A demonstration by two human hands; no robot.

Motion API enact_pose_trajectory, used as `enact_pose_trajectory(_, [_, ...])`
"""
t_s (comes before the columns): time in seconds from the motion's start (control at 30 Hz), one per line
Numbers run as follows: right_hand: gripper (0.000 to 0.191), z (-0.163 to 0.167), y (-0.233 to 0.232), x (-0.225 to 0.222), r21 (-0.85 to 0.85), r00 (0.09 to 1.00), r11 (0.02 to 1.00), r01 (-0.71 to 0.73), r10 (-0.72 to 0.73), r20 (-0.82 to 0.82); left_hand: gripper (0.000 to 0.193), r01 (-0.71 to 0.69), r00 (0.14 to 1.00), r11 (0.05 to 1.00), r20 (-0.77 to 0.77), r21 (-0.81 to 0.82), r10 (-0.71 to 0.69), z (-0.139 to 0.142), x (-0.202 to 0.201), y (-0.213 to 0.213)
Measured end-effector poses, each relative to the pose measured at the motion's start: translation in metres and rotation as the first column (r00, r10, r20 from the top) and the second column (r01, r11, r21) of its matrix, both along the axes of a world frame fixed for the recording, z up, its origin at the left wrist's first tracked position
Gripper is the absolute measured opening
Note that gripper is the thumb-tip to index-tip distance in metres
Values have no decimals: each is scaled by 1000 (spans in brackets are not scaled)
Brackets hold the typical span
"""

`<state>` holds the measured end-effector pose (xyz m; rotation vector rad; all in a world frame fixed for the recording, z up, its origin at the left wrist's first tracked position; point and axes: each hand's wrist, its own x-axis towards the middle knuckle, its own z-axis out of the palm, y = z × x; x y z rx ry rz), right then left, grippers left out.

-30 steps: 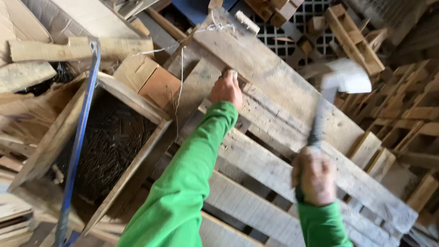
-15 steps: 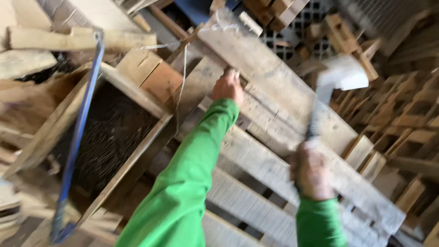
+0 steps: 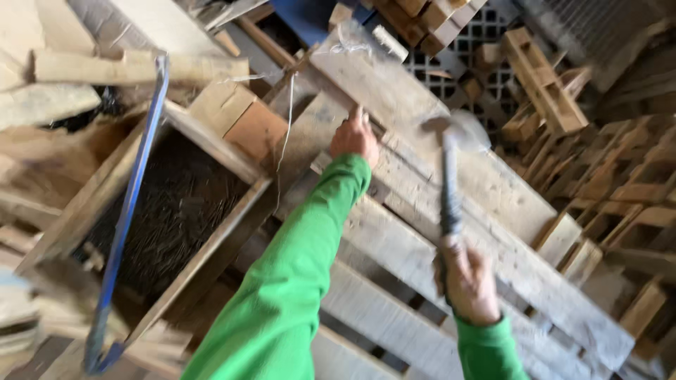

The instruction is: The person hammers nails into a wooden pallet, repeatedly taking nails from a nail box and driving them into the pallet boards with a claw hammer, repositioning the pallet between nails.

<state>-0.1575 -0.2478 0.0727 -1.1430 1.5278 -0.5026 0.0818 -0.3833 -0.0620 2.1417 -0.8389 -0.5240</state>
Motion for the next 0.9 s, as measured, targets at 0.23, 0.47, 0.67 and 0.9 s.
enact_pose_trajectory(0.23, [47,1,46,-40,-265,997,962,-66,72,14,25,-64,968,941,-249,-332,-22,-18,6,22])
enact_pose_trajectory(0.47, [52,-47,57,-47,184,1000,983,14,-14,2,23,-115,887,880,-446,-461,-118,-18,3,83])
enact_pose_trajectory(0.67, [52,-41,82,-42,-11,996,1000,16,-15,83,17,116,960,865,-168,-488,-223,0,-16,82])
enact_pose_trajectory(0.9, [48,-38,69,-40,168,980,985,-33,65,-188,15,142,946,853,-184,-502,-266,-15,-19,77])
